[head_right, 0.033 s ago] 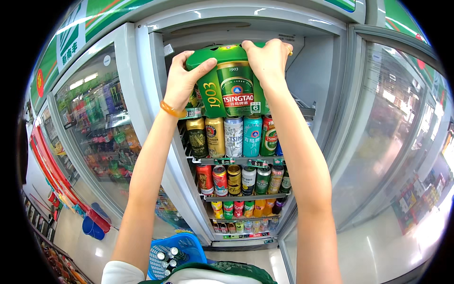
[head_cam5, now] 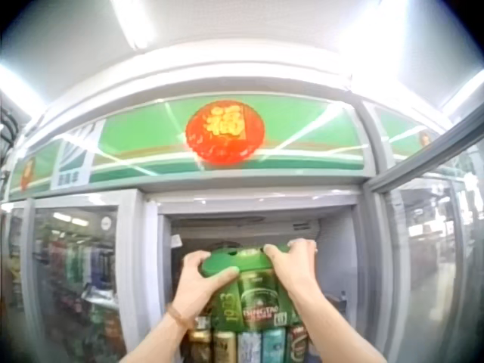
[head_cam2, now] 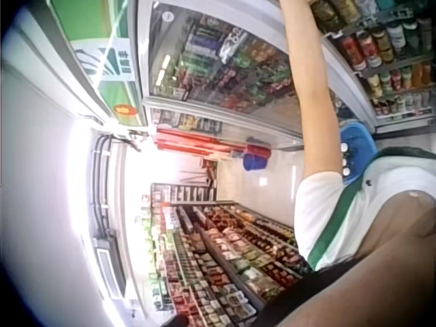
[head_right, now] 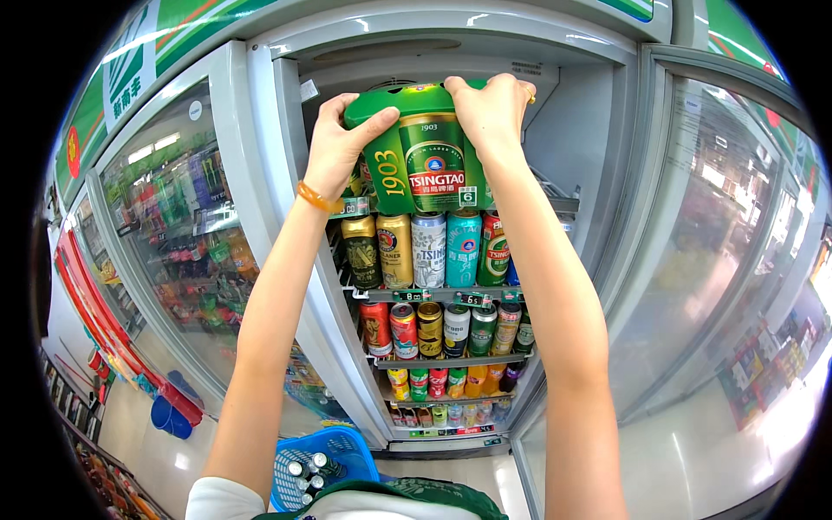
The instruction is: The person repeatedly takes cans of Tsingtao beer and a six-pack from a refrigerated display case and places them into a blue shopping basket. The person also takes a six-pack of beer from the basket and places it back into the refrigerator.
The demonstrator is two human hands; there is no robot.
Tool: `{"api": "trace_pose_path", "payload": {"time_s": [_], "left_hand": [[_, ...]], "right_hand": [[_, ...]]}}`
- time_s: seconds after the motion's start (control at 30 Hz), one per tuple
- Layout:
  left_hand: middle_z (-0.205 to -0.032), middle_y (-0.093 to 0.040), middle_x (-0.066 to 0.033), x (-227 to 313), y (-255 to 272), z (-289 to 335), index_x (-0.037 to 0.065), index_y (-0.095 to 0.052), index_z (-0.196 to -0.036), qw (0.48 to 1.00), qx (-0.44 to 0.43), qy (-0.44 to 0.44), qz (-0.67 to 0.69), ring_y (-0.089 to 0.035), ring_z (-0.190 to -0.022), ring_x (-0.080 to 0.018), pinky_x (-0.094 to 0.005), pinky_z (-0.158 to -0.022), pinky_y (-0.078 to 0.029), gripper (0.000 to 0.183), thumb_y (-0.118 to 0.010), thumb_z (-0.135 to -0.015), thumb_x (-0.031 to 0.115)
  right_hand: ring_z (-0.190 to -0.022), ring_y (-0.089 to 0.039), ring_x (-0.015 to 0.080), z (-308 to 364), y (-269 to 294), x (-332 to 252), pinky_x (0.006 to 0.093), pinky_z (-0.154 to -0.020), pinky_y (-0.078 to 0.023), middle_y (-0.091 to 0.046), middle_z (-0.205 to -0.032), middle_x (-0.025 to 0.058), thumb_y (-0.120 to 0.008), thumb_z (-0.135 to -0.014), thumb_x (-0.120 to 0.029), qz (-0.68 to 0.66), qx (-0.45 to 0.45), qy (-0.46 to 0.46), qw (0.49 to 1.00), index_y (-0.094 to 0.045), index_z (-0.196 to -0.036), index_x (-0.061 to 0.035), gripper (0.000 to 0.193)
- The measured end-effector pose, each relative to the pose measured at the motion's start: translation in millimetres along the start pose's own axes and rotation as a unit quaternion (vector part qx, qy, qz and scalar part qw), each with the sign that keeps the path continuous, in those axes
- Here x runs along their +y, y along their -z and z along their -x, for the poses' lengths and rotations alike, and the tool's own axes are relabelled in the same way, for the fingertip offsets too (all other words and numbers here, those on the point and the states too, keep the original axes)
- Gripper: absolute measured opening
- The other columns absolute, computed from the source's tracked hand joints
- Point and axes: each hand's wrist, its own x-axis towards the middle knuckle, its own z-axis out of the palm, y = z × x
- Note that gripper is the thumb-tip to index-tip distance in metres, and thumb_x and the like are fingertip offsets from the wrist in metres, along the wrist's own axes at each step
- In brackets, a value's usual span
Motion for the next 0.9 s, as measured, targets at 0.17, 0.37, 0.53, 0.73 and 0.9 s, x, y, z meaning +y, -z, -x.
{"api": "trace_pose_path", "payload": {"time_s": [0.17, 0.37, 0.53, 0.73, 0.9], "left_hand": [[-0.118, -0.064, -0.0142, -37.1, -24.0, -6.8, -0.008, -0.065, -0.121, 0.998, 0.001, -0.039, -0.041, -0.066, -0.108, -0.0198, -0.0329, -0.094, -0.055, 0.075, -0.093, -0.080, 0.049], [-0.110, -0.072, -0.0136, -31.7, -20.5, -3.6, -0.007, -0.071, -0.115, 0.996, 0.012, -0.026, -0.085, -0.070, -0.101, -0.0191, -0.0326, -0.091, -0.056, 0.073, -0.087, -0.084, 0.057], [-0.111, -0.076, -0.0143, -3.8, -11.0, -14.8, -0.009, -0.070, -0.121, 0.986, -0.095, 0.133, 0.036, -0.073, -0.104, -0.0184, -0.0316, -0.095, -0.057, 0.081, -0.089, -0.081, 0.059], [-0.113, -0.075, -0.0173, 0.1, -5.9, -19.4, -0.012, -0.066, -0.126, 0.979, -0.129, 0.149, 0.048, -0.073, -0.105, -0.0220, -0.0335, -0.099, -0.056, 0.088, -0.092, -0.078, 0.057], [-0.114, -0.075, -0.0179, -10.0, -8.3, -22.8, -0.012, -0.066, -0.123, 0.976, -0.133, 0.163, 0.062, -0.073, -0.104, -0.0210, -0.0323, -0.094, -0.058, 0.085, -0.094, -0.077, 0.054]], "right_hand": [[-0.109, -0.071, 0.0332, -18.7, -20.0, 61.2, 0.0381, -0.097, -0.056, -0.069, -0.120, 0.0291, -0.084, -0.084, -0.041, -0.056, 0.026, 0.022, 0.998, -0.061, -0.131, 0.0203, 0.081], [-0.104, -0.069, 0.0187, 5.3, -11.7, 77.8, 0.0299, -0.094, -0.053, -0.072, -0.116, 0.0146, -0.086, -0.090, -0.040, -0.358, -0.129, -0.004, 0.925, -0.061, -0.138, 0.0110, 0.075], [-0.125, -0.057, 0.0186, -14.8, 6.3, 102.0, 0.0372, -0.105, -0.041, -0.069, -0.130, 0.0066, -0.085, -0.090, -0.032, -0.348, -0.245, -0.047, 0.904, -0.061, -0.146, -0.0064, 0.067], [-0.114, -0.053, 0.0220, -50.1, 22.8, 81.0, 0.0407, -0.105, -0.041, -0.058, -0.124, 0.0057, -0.084, -0.090, -0.035, -0.416, -0.259, -0.255, 0.834, -0.066, -0.133, -0.0020, 0.057], [-0.123, -0.056, 0.0249, -38.2, 12.7, 91.6, 0.0414, -0.106, -0.044, -0.062, -0.127, 0.0146, -0.082, -0.089, -0.050, -0.398, -0.182, -0.200, 0.877, -0.064, -0.136, 0.0030, 0.073]]}}
